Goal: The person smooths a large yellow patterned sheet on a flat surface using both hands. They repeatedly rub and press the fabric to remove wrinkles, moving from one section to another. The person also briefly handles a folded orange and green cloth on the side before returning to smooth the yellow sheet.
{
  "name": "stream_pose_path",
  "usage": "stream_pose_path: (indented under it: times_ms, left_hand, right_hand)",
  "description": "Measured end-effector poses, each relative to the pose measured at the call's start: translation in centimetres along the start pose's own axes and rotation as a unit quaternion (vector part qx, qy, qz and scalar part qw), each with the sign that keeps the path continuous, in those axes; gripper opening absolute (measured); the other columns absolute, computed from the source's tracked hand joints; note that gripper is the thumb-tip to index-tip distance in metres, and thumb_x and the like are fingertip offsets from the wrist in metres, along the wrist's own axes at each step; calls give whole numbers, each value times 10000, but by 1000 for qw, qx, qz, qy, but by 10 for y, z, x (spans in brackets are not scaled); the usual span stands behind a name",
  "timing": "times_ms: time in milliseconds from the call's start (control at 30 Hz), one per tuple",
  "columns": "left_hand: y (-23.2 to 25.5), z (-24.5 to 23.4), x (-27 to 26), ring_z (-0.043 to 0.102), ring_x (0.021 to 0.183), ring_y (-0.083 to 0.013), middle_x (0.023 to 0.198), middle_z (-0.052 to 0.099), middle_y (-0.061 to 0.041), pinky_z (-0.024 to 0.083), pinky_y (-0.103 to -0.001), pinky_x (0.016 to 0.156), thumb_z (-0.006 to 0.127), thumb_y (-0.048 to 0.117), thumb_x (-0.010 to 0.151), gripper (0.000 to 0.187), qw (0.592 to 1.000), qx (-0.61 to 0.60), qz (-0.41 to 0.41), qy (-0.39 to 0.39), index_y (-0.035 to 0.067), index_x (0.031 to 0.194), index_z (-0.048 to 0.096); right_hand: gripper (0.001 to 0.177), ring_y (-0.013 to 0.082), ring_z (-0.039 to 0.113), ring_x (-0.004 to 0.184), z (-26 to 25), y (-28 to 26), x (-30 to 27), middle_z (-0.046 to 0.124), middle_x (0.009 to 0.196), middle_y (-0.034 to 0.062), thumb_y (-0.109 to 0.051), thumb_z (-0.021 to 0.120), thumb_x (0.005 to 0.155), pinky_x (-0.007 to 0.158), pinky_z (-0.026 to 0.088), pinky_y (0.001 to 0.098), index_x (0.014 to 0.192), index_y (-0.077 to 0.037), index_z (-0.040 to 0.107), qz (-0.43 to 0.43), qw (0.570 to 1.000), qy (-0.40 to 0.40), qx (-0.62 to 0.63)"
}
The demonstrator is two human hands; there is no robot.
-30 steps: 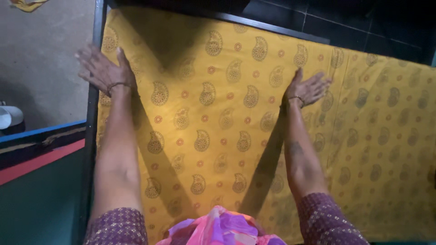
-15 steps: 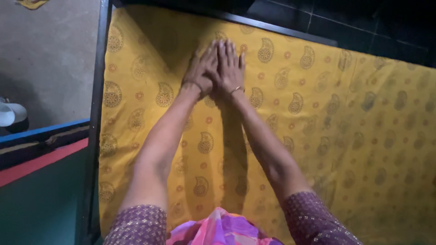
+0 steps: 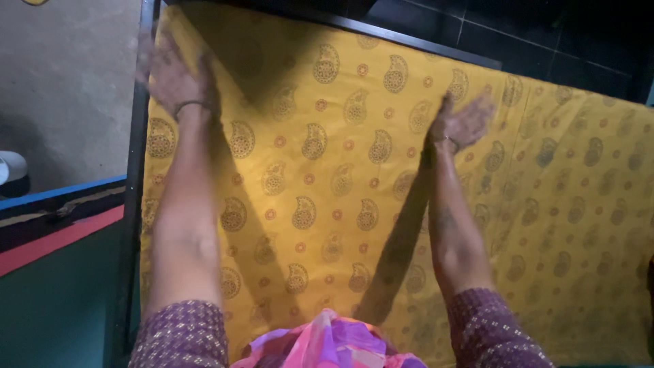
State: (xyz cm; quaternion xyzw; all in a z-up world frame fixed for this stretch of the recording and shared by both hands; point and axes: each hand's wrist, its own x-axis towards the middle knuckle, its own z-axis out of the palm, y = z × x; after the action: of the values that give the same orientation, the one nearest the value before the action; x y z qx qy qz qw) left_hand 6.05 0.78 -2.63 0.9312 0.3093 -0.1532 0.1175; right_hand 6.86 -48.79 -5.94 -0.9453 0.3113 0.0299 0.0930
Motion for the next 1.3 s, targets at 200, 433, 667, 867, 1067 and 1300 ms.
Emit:
stream_pose_path:
  times_ms: [200, 433, 667, 867, 1067, 1300]
  left_hand:
    - [0, -5, -44, -26, 1649, -312, 1753, -68, -172, -10, -542, 1336, 394, 650, 1109, 931, 997, -52, -12, 58, 35, 1691, 7]
    - [92, 81, -81, 69, 1609, -312, 1747, 109, -102, 78, -480, 1309, 562, 448, 1020, 755, 930, -142, 338, -30, 225, 1645, 202]
    - [134, 82, -58, 154, 1617, -276, 1759, 194, -68, 97, -524, 1299, 551, 289, 1043, 567, 882, -2, 471, 14, 334, 1592, 420]
    - [84, 61, -7, 69, 1600, -288, 1740, 124, -110, 65, -519, 1286, 476, 494, 1016, 716, 976, -85, 199, -17, 202, 1631, 252]
    - [1, 13, -32, -45, 1604, -298, 1757, 14, -125, -7, -523, 1301, 361, 596, 1037, 834, 990, -65, 106, 68, 158, 1689, 83]
    - [-59, -12, -115, -24, 1646, -269, 1780, -31, -92, -4, -528, 1330, 318, 596, 1101, 790, 996, -56, -49, 42, 179, 1706, 30]
  right_hand:
    - [916, 342, 18, 1625, 10, 20, -25, -35, 1736, 196, -737, 269, 1046, 1327, 50, 508, 1694, -115, 87, 40, 996, 72, -43]
    - [1117, 373, -10, 1555, -12, -101, -144, -38, 1669, 247, -578, 616, 818, 1259, 7, 488, 1628, -22, 84, -278, 958, -38, 62]
    - [848, 256, -25, 1619, 6, -160, -100, 23, 1750, 105, -546, 493, 1035, 1300, -66, 488, 1678, -139, 120, -384, 913, -141, -14]
    - [889, 330, -64, 1628, -3, -91, -42, -61, 1749, 165, -685, 273, 1060, 1282, -96, 476, 1674, -92, 26, -209, 975, -79, 7]
    - [955, 309, -27, 1621, -2, 7, -29, -37, 1746, 146, -744, 248, 1006, 1296, -25, 490, 1677, -92, 60, -12, 1000, -14, 7]
    - [956, 308, 120, 1609, 31, 128, -63, 138, 1738, 163, -788, 333, 990, 1310, 90, 545, 1691, -155, 184, 130, 987, 88, -36]
